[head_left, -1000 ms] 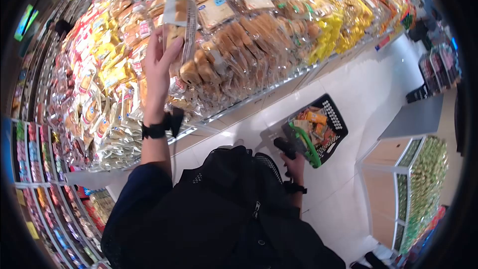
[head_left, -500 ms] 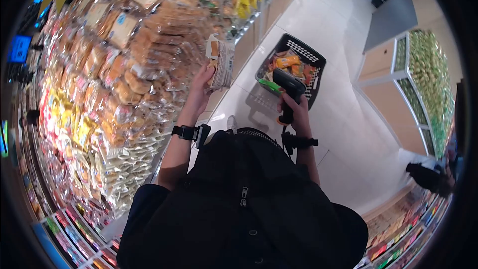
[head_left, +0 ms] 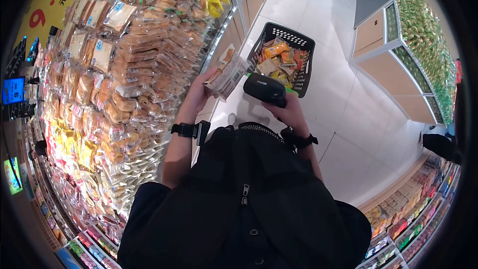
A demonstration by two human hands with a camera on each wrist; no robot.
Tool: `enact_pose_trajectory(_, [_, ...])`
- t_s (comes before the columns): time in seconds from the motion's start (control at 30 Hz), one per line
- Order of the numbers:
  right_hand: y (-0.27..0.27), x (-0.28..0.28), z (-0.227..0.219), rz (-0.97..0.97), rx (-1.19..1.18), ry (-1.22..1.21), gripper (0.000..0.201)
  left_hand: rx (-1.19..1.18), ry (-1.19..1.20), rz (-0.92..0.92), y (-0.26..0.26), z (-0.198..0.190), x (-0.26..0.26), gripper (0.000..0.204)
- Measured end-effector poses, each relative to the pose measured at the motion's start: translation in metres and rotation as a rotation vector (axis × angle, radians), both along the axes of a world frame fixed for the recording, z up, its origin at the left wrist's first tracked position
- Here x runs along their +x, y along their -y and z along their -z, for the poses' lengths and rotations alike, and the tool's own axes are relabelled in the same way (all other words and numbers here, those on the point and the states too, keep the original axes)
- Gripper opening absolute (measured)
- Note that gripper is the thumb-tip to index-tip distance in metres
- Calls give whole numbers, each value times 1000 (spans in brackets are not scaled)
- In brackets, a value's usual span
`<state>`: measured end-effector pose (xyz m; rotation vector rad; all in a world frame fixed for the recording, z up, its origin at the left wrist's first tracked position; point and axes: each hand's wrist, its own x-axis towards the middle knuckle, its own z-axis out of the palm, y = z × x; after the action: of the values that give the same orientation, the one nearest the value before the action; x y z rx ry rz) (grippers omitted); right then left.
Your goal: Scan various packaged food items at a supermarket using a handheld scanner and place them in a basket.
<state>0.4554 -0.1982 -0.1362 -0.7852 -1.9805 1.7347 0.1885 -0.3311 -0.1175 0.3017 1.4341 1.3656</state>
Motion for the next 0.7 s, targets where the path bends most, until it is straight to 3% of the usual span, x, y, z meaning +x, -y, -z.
enact_pose_trajectory(0.13, [1, 2, 8, -35, -29, 124, 34, 2, -9, -28, -7, 9, 3, 43])
enact_pose_trajectory(0.23, [2, 3, 5, -25, -24, 65, 34, -54, -62, 59, -11, 2, 10, 44])
enact_pose_trajectory(0.3, [3, 2, 1, 50, 22, -110, 20, -62, -133, 51, -13, -4, 18, 45])
enact_pose_trajectory(0.4, [-5, 12, -2, 19, -101, 29, 30, -54, -166, 115, -17, -3, 20, 52])
enact_pose_trajectory(0.7, [-17, 33, 12, 10, -85, 38, 31, -87, -179, 160, -30, -9, 43, 53])
